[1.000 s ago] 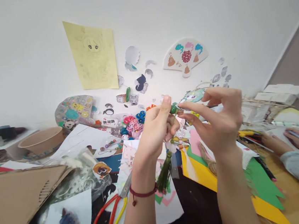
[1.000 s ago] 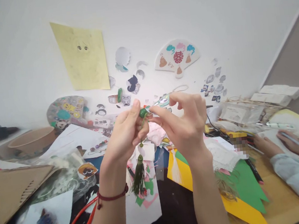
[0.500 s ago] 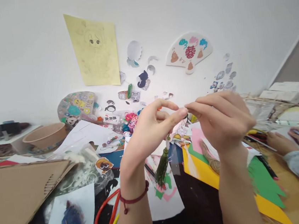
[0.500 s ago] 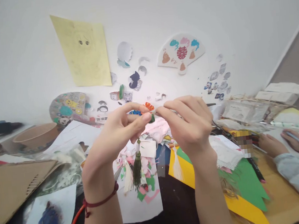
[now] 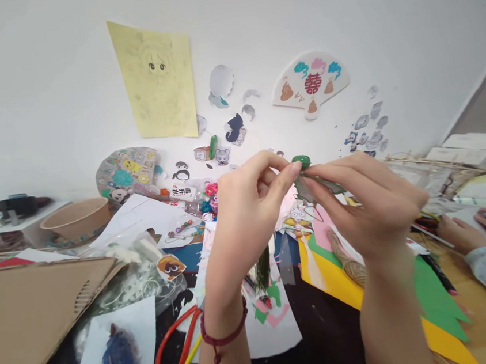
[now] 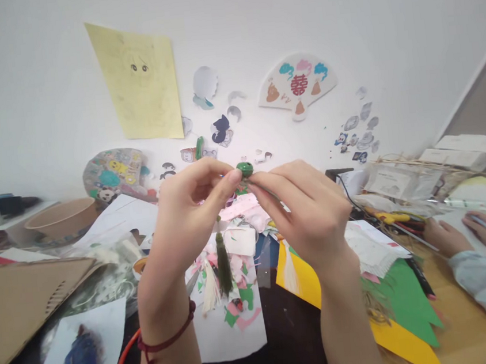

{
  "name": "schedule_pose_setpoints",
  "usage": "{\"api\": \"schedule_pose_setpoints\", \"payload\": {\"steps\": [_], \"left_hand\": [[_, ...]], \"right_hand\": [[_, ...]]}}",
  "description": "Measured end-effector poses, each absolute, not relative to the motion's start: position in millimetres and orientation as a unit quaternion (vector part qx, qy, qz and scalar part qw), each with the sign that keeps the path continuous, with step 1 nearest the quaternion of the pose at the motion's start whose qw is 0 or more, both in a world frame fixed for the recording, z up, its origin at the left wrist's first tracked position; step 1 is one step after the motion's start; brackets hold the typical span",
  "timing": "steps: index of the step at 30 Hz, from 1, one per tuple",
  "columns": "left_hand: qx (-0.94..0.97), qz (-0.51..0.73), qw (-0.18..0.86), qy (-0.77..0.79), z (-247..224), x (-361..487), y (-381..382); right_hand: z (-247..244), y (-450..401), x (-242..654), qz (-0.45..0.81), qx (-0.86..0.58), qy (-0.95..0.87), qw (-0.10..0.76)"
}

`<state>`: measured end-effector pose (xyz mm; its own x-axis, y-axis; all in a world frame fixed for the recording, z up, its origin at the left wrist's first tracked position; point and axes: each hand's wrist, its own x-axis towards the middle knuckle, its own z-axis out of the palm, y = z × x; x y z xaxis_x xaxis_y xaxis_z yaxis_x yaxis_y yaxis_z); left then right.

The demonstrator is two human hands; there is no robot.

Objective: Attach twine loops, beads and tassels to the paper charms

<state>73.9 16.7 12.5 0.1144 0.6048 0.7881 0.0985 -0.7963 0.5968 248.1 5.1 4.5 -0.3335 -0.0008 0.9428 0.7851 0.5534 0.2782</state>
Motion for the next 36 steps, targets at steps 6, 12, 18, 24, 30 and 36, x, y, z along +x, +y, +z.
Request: {"api": "schedule_pose_setpoints", "payload": {"steps": [6,12,18,24,30,36], "left_hand": [[0.707,0.627,0.231,0.23,14,73,16],[0.724,0.604,0.26,0.206,14,71,13],[0.718,0.613,0.268,0.192,15,70,9],[0.711,0.633,0.249,0.179,16,71,7],[0.714,0.638,0.218,0.188,17,71,3],[0.72,0.642,0.17,0.201,17,72,1]], "right_hand": [[6,6,240,-0.31,-0.26,-0.715,0.57],[4,4,235,-0.202,-0.291,-0.692,0.629],[4,7,237,-0.134,-0.279,-0.683,0.662],[4,10,239,-0.03,-0.269,-0.68,0.681],[4,11,239,0.02,-0.254,-0.676,0.691],[5,9,241,-0.002,-0.257,-0.687,0.68]]}}
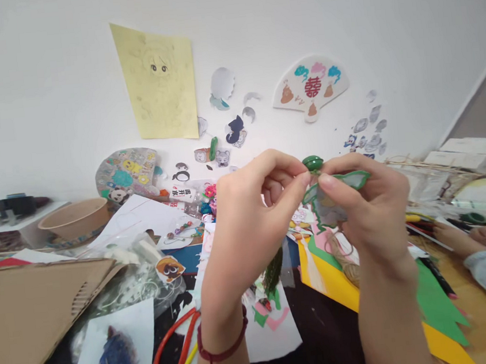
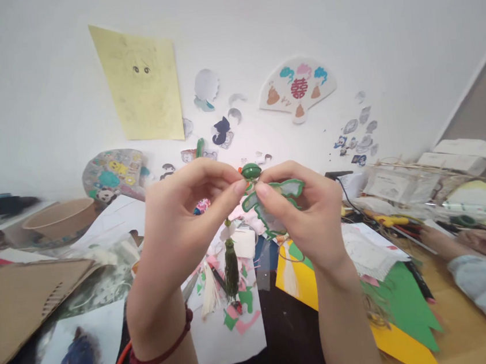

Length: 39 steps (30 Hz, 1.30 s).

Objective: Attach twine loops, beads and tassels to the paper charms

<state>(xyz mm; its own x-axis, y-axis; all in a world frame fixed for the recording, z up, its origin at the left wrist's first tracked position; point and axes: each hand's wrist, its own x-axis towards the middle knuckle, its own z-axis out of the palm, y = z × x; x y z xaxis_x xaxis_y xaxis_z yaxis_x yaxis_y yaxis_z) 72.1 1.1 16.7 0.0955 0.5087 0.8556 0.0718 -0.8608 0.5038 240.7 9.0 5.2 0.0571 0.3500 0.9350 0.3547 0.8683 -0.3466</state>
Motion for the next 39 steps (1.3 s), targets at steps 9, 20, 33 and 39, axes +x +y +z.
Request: {"api": "schedule_pose_setpoints", "payload": {"steps": [9,20,33,39], "left_hand": [[0.73,0.634,0.141,0.213,16,73,1],[0.763,0.615,-0.046,0.193,14,74,4],[0.729,0.561,-0.302,0.249,7,80,9],[0.726,0.551,-0.336,0.237,6,82,12]], "right_hand": [[5,8,240,-0.008,-0.266,-0.695,0.668],[9,6,247,0.185,-0.308,-0.672,0.648],[10,3,245,0.169,-0.327,-0.66,0.655],[9,2,245,0.113,-0.335,-0.668,0.655]]}}
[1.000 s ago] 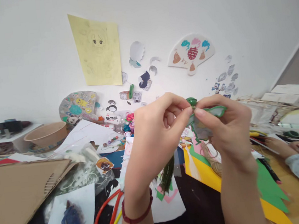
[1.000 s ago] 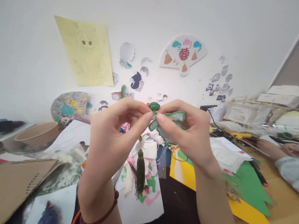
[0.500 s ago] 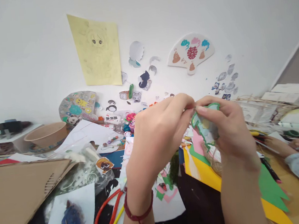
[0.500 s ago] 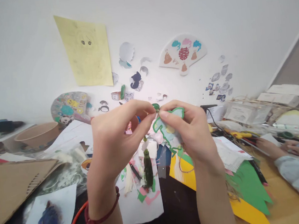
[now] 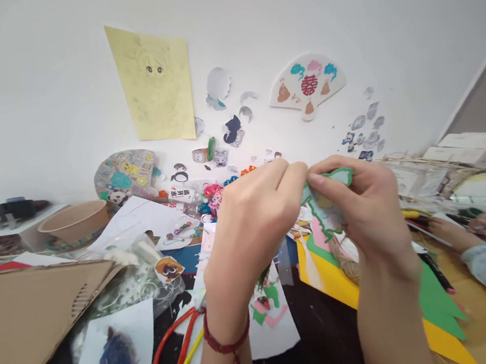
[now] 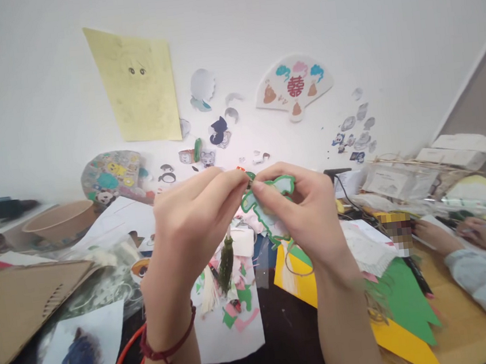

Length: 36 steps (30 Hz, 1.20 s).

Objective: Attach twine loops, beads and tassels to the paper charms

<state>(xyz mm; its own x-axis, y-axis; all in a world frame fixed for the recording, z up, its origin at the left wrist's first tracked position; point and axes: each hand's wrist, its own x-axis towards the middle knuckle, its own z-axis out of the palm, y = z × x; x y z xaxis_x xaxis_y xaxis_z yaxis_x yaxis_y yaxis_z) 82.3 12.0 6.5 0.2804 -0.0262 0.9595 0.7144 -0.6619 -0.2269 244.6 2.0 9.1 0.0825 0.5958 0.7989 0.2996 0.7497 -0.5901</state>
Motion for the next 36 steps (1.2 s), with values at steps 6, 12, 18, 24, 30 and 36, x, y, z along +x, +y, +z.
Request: {"api": "schedule_pose_setpoints", "payload": {"steps": [6,12,18,24,30,36], "left_hand": [[-0.733,-0.533,0.344,-0.247,4,84,18],[-0.746,-0.525,0.324,-0.249,2,83,21],[-0.732,-0.53,0.358,-0.234,3,86,22],[-0.728,-0.533,0.36,-0.238,2,86,24],[-0.741,-0.546,0.309,-0.24,1,80,27],[-0.741,-0.58,0.25,-0.227,3,74,32]], "right_hand": [[8,4,246,0.065,-0.347,-0.685,0.637],[8,4,249,0.013,-0.36,-0.702,0.614],[7,-3,240,-0.151,-0.376,-0.69,0.6],[7,-10,232,-0.28,-0.355,-0.691,0.565],[4,-3,233,-0.378,-0.335,-0.699,0.505],[2,7,230,-0.384,-0.294,-0.709,0.513]]}}
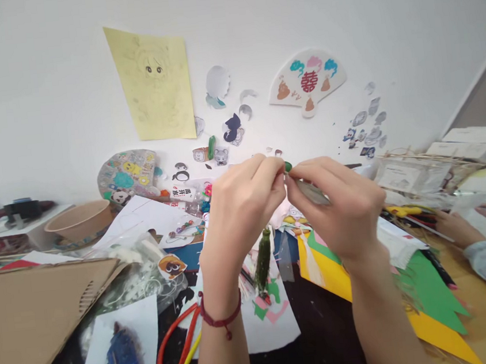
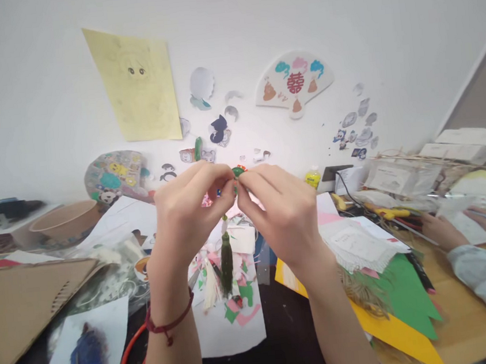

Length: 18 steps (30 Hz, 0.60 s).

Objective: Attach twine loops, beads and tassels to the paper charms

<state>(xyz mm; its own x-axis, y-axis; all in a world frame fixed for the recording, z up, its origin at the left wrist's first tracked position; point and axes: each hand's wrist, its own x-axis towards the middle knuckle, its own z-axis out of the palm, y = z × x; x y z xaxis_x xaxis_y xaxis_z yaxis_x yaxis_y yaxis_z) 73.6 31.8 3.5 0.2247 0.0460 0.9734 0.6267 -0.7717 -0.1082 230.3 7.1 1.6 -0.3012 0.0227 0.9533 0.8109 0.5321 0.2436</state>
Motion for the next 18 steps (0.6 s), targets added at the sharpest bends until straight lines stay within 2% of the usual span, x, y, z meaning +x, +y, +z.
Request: {"api": "schedule_pose_setpoints", "payload": {"steps": [4,8,18], "left_hand": [[-0.74,-0.604,0.218,-0.199,5.1,72.6,31.3],[-0.74,-0.617,0.19,-0.189,4.9,73.1,28.6],[-0.738,-0.582,0.275,-0.2,2.0,70.7,26.5]], "right_hand": [[4.8,3.6,229.8,-0.218,-0.304,-0.723,0.581],[6.1,1.4,232.8,-0.137,-0.312,-0.715,0.611],[7.1,-0.5,236.3,-0.152,-0.319,-0.713,0.606]]}}
